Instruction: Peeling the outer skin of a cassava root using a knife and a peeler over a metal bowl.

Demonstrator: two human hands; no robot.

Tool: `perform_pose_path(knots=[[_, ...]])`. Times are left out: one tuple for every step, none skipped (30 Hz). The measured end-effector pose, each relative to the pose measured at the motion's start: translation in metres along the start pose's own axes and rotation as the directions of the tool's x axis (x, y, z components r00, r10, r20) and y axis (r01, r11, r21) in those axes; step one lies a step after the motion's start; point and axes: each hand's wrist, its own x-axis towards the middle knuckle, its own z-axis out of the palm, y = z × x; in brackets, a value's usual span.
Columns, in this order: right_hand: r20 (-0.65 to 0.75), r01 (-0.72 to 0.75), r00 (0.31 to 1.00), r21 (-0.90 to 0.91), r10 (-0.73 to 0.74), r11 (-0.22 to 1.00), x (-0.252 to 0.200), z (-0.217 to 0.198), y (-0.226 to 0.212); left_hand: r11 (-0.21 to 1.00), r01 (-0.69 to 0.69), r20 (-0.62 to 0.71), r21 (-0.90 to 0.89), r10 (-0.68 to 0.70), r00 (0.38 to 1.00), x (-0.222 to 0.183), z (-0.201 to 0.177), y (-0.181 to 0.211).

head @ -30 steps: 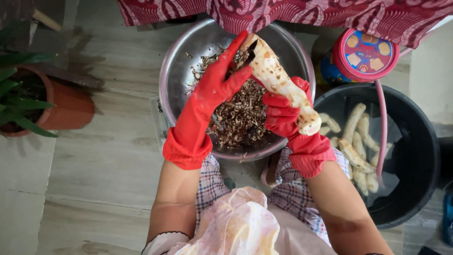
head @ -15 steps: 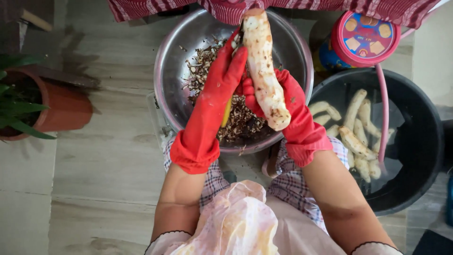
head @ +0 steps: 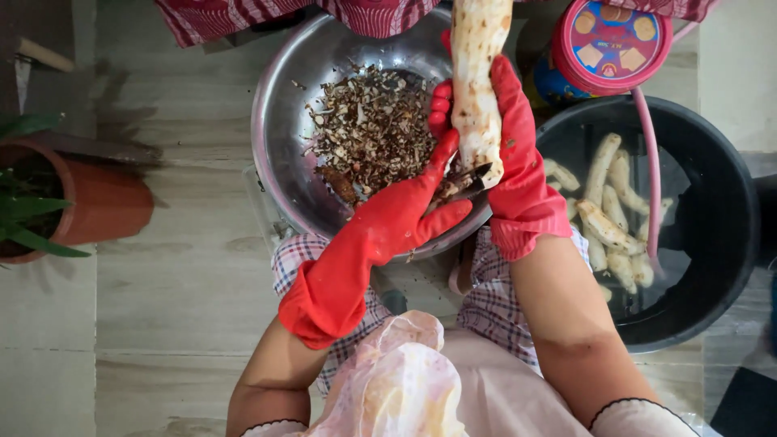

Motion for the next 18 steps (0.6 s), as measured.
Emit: perform_pose_path(knots=[[0.0, 0.002, 1.0, -0.001, -0.002, 1.0, 0.0, 0.001, 0.0, 1.0, -0.002, 0.001, 0.0, 0.002, 1.0, 0.001, -0.001, 0.002], [0.001, 0.017, 1.0, -0.03, -0.017, 0.999, 0.0, 0.002, 0.0, 0.998, 0.007, 0.017, -0.061, -0.006, 1.0, 0.002, -0.003, 0.004], [0.003, 0.03, 1.0, -0.056, -0.029, 0.998, 0.0, 0.003, 0.002, 0.992, 0.02, 0.033, -0.121, -0.016, 0.999, 0.002, -0.005, 0.005], [0.004, 0.028, 1.0, -0.055, -0.028, 0.998, 0.0, 0.006, 0.005, 0.993, 0.021, 0.033, -0.12, -0.017, 0.999, 0.003, -0.003, 0.004], [0.003, 0.023, 1.0, -0.076, -0.023, 0.997, 0.0, 0.01, 0.006, 0.999, 0.023, -0.044, 0.044, -0.021, 0.999, 0.006, 0.0, 0.002], [0.001, 0.018, 1.0, -0.097, -0.018, 0.995, -0.001, 0.013, 0.006, 0.978, 0.036, -0.121, 0.206, -0.011, 0.993, 0.009, 0.002, 0.001], [0.001, 0.021, 1.0, -0.098, -0.021, 0.995, -0.001, 0.01, 0.006, 0.978, 0.033, -0.119, 0.205, -0.009, 0.993, 0.009, -0.001, 0.004], [0.036, 0.001, 0.999, -0.042, 0.0, 0.999, -0.002, 0.008, 0.006, 0.998, 0.011, -0.137, 0.058, -0.003, 0.991, 0.009, -0.004, 0.007], [0.074, -0.021, 0.997, 0.014, 0.02, 1.0, -0.002, 0.004, 0.006, 0.996, -0.013, -0.156, -0.089, -0.001, 0.988, 0.009, -0.008, 0.009], [0.074, -0.019, 0.997, 0.014, 0.018, 1.0, -0.002, 0.01, 0.008, 0.996, -0.014, -0.154, -0.088, 0.0, 0.988, 0.012, -0.011, 0.008], [0.019, 0.001, 1.0, -0.031, 0.0, 1.0, -0.003, 0.017, 0.011, 1.0, 0.015, -0.149, -0.021, -0.018, 0.989, 0.014, -0.013, 0.006], [-0.035, 0.018, 0.999, -0.078, -0.021, 0.997, -0.003, 0.024, 0.014, 0.998, 0.044, -0.145, 0.046, -0.037, 0.989, 0.015, -0.015, 0.005], [-0.033, 0.017, 0.999, -0.078, -0.02, 0.997, -0.004, 0.023, 0.013, 0.998, 0.043, -0.147, 0.047, -0.036, 0.988, 0.017, -0.018, 0.002], [0.018, -0.031, 0.999, -0.056, 0.032, 0.998, -0.005, 0.023, 0.011, 0.994, 0.037, -0.124, 0.103, -0.024, 0.992, 0.019, -0.021, -0.002], [0.067, -0.081, 0.994, -0.034, 0.083, 0.996, -0.007, 0.022, 0.01, 0.987, 0.03, -0.098, 0.155, -0.015, 0.995, 0.02, -0.022, -0.006], [0.065, -0.081, 0.994, -0.033, 0.083, 0.996, -0.007, 0.021, 0.01, 0.988, 0.032, -0.096, 0.153, -0.017, 0.995, 0.02, -0.022, -0.004], [0.061, -0.095, 0.993, -0.025, 0.097, 0.995, -0.006, 0.021, 0.01, 0.986, 0.071, -0.09, 0.152, -0.057, 0.994, 0.021, -0.023, -0.002], [0.058, -0.11, 0.992, -0.017, 0.111, 0.994, -0.005, 0.022, 0.009, 0.982, 0.11, -0.084, 0.152, -0.098, 0.992, 0.021, -0.024, 0.0]])
